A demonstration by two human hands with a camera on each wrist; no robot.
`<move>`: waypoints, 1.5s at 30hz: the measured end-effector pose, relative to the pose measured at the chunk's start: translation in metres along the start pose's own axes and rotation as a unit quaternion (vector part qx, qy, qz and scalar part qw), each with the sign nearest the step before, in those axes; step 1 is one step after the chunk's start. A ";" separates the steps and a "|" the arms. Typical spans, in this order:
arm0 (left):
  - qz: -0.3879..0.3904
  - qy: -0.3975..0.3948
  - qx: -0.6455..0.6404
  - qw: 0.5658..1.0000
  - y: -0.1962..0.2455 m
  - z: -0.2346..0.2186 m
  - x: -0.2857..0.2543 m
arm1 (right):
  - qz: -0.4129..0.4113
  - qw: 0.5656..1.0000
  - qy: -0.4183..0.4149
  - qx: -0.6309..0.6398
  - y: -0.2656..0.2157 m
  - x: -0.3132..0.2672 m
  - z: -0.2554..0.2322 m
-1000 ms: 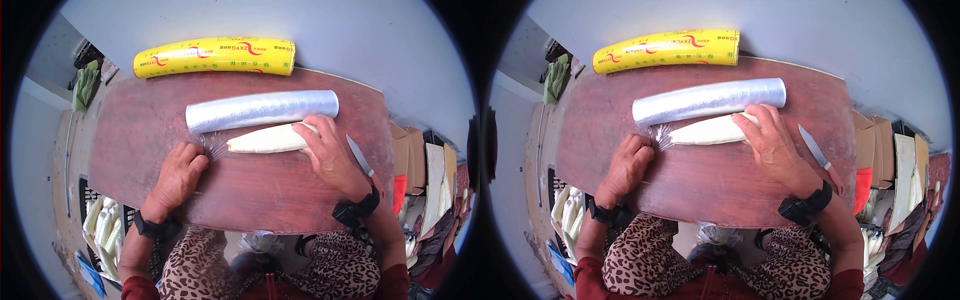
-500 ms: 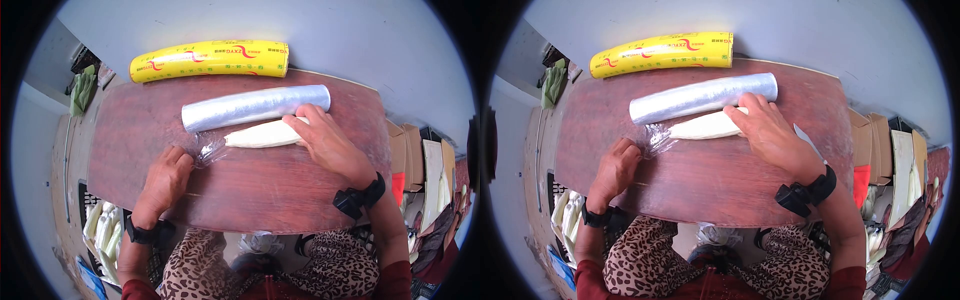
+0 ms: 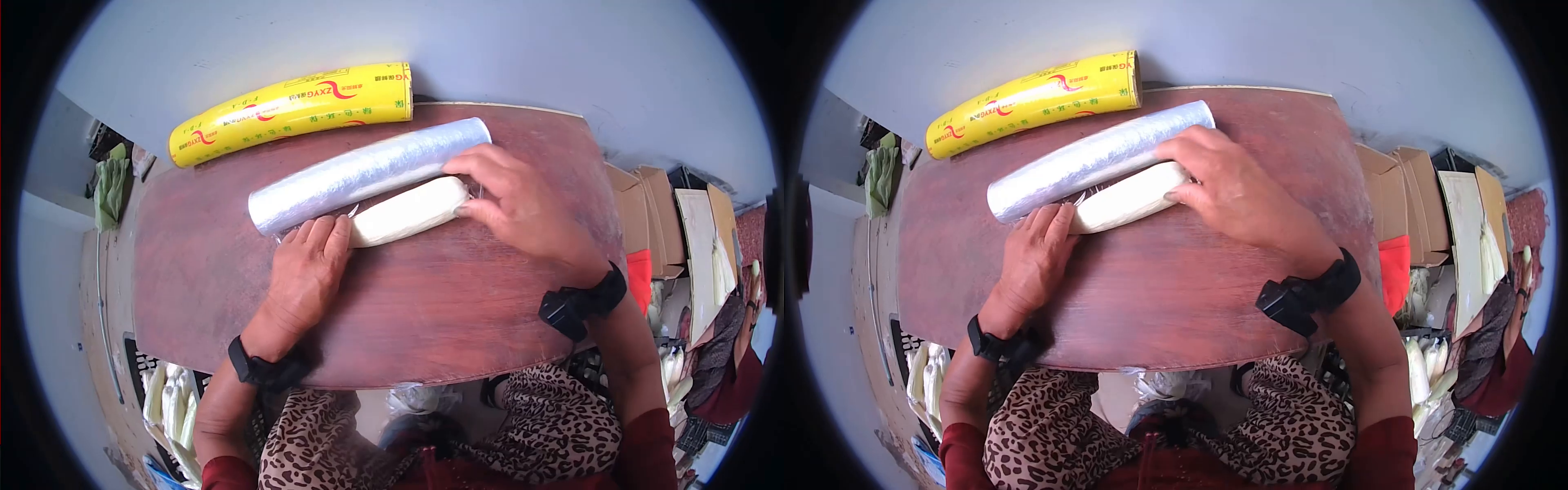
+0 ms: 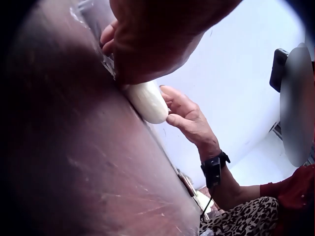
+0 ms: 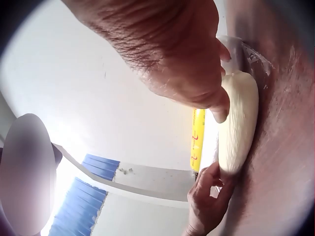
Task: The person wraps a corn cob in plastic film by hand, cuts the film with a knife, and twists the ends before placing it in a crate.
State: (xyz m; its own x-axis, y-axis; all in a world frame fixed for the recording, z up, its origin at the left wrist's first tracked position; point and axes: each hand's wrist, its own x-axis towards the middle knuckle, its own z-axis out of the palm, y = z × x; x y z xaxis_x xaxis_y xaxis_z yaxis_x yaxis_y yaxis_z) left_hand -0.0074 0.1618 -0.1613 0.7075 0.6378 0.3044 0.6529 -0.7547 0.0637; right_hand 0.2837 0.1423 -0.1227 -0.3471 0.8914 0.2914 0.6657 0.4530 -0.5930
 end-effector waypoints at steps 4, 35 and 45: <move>-0.003 -0.003 -0.019 1.000 -0.001 -0.003 0.002 | 0.132 0.991 -0.024 0.025 -0.002 -0.019 -0.032; -0.050 -0.006 -0.032 0.998 0.000 -0.012 0.004 | -0.028 0.994 0.040 -0.102 0.024 -0.050 0.009; -0.101 -0.098 -0.107 0.984 -0.005 -0.031 0.004 | -0.082 0.993 0.017 -0.078 0.021 -0.043 0.003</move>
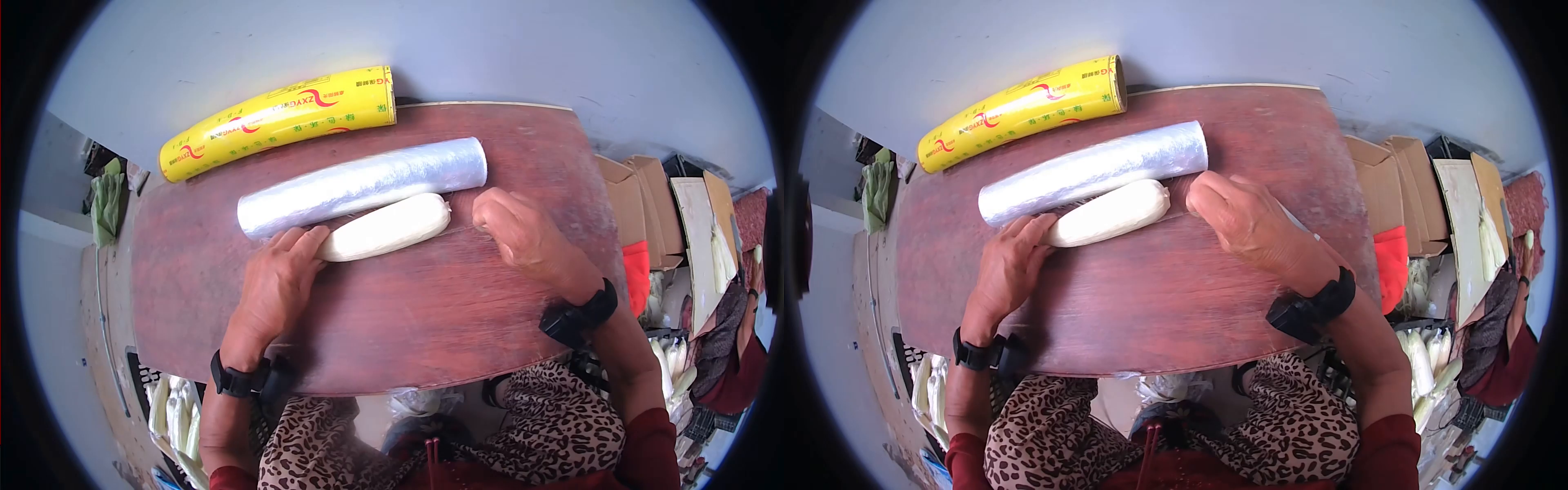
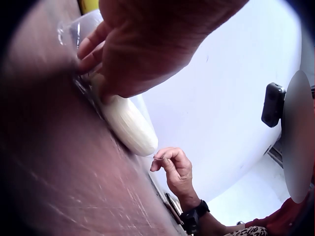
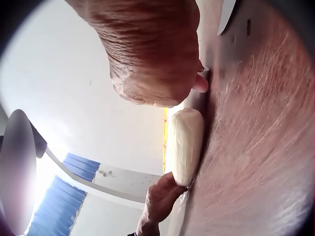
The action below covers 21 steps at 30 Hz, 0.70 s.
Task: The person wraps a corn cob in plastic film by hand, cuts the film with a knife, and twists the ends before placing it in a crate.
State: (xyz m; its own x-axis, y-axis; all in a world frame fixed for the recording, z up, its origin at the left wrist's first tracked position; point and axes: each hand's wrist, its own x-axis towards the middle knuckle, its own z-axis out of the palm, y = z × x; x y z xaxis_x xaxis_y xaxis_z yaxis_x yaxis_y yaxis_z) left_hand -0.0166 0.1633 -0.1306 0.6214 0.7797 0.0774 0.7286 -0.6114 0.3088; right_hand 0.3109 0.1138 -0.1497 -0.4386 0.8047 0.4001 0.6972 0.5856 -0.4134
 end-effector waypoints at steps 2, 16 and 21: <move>0.007 0.014 -0.008 1.000 0.000 0.002 0.000 | 0.005 1.000 -0.017 -0.011 0.002 -0.008 0.002; -0.045 0.037 -0.239 0.969 0.000 0.022 0.010 | 0.022 0.996 -0.081 -0.022 -0.002 -0.016 -0.003; -0.074 0.039 -0.318 0.944 -0.003 0.029 0.007 | 0.008 0.996 -0.078 -0.034 0.000 -0.017 0.000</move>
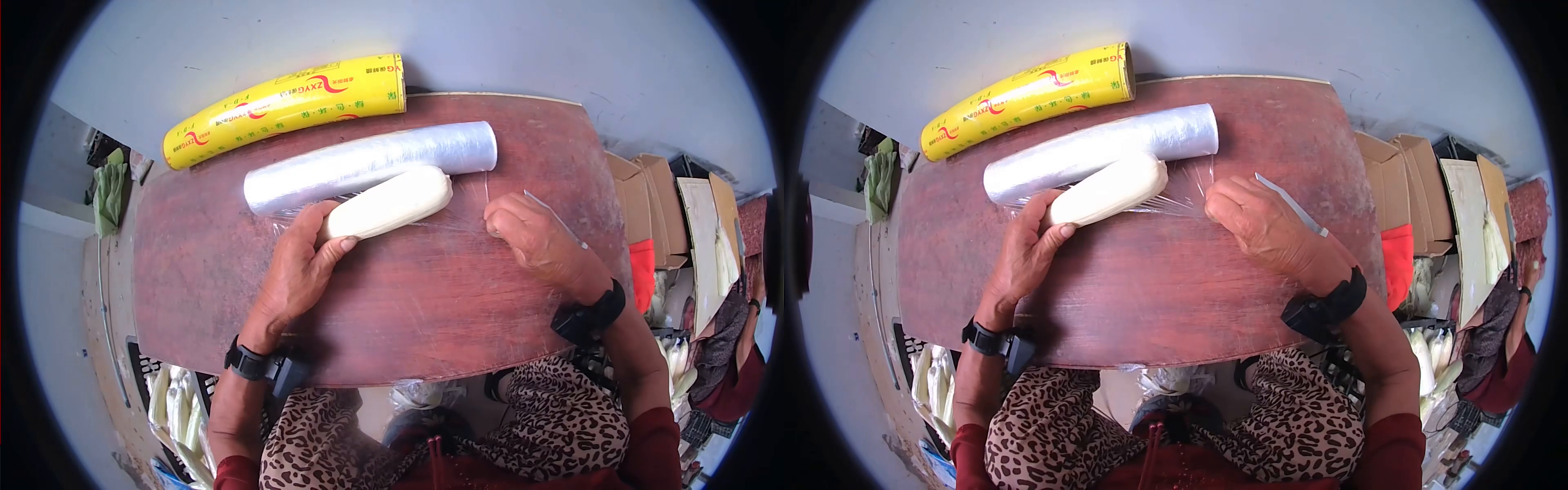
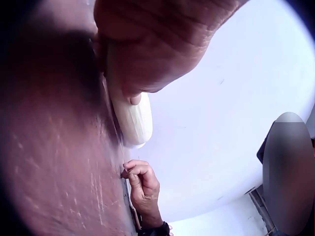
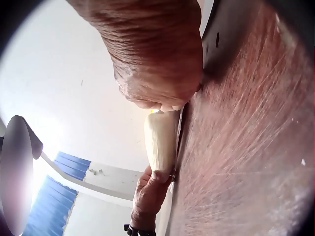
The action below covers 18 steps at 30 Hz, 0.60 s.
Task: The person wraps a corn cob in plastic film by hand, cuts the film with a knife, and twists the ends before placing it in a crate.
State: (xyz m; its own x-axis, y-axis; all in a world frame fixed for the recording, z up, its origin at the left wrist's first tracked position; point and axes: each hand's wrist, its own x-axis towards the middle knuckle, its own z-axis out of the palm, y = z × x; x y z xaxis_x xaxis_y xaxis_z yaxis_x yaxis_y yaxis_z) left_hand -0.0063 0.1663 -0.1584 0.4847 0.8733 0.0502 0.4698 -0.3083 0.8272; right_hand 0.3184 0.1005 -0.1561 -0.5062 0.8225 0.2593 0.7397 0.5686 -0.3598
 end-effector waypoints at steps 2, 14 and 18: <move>-0.011 0.008 -0.072 0.997 -0.008 0.002 -0.002 | -0.006 1.000 -0.003 -0.006 0.000 0.000 0.000; 0.036 0.005 0.098 0.995 0.000 -0.004 -0.006 | 0.013 1.000 -0.025 0.012 -0.001 -0.004 -0.004; 0.079 0.020 0.176 0.981 0.002 0.002 -0.010 | 0.018 0.999 0.011 0.038 -0.002 -0.005 -0.003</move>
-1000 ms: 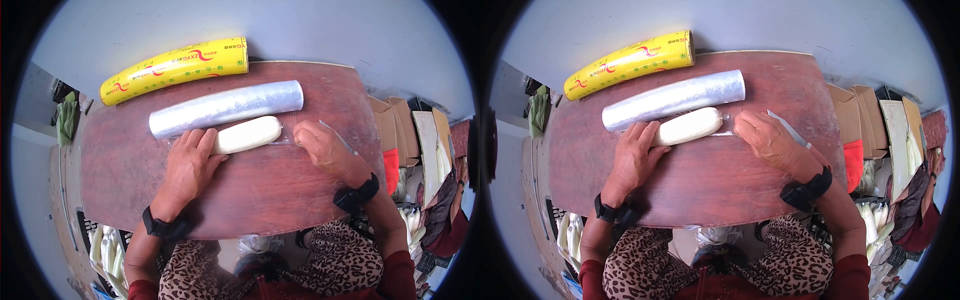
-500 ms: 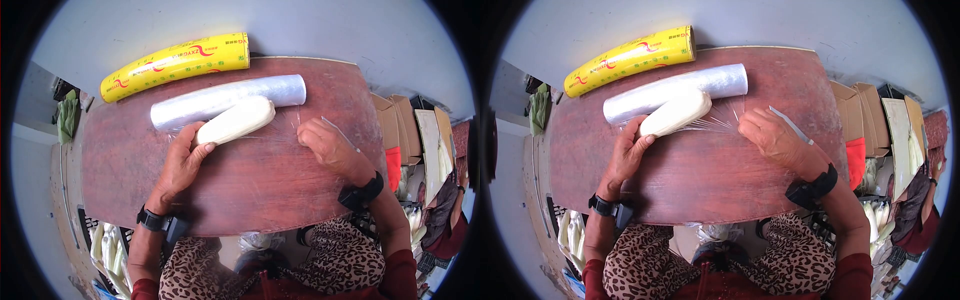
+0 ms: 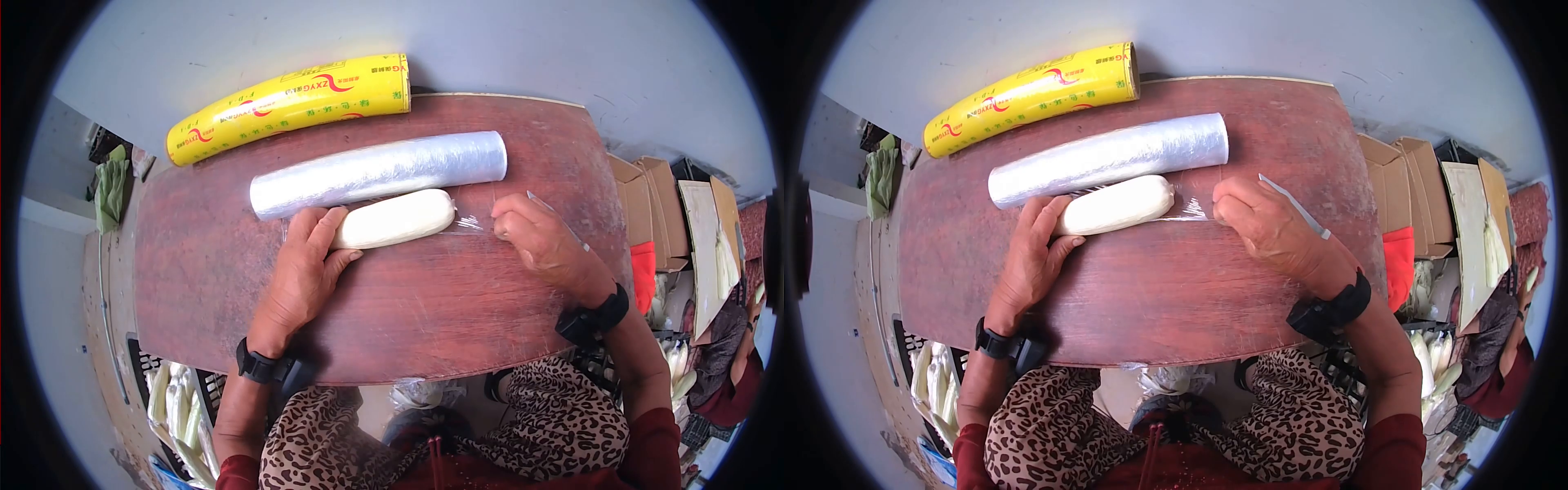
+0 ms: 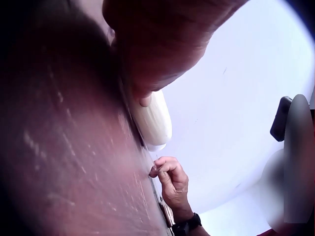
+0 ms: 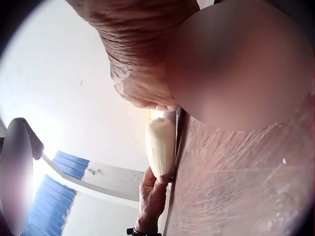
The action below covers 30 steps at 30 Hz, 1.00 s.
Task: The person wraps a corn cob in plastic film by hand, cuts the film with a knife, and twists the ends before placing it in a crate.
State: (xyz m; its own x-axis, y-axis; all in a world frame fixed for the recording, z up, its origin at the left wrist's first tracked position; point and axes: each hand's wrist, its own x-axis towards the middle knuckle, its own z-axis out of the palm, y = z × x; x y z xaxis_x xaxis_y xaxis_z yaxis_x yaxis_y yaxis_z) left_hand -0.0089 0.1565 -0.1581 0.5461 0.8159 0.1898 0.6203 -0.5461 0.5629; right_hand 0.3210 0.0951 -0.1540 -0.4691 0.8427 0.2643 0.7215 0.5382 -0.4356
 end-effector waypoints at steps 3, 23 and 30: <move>0.017 0.003 0.044 0.999 -0.002 0.003 0.000 | 0.007 0.999 0.019 0.028 -0.001 0.000 0.001; 0.063 0.049 0.099 0.992 -0.041 -0.018 -0.022 | 0.031 0.996 0.049 0.064 -0.002 0.002 0.005; 0.074 0.042 0.088 0.992 -0.036 -0.023 -0.027 | 0.027 0.995 0.056 0.074 0.000 0.001 0.005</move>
State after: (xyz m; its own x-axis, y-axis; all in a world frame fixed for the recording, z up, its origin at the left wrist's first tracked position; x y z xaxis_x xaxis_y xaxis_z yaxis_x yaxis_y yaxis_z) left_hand -0.0592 0.1580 -0.1647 0.5942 0.7331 0.3309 0.6294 -0.6800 0.3761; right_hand 0.3177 0.0961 -0.1579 -0.3664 0.8711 0.3269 0.6570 0.4910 -0.5721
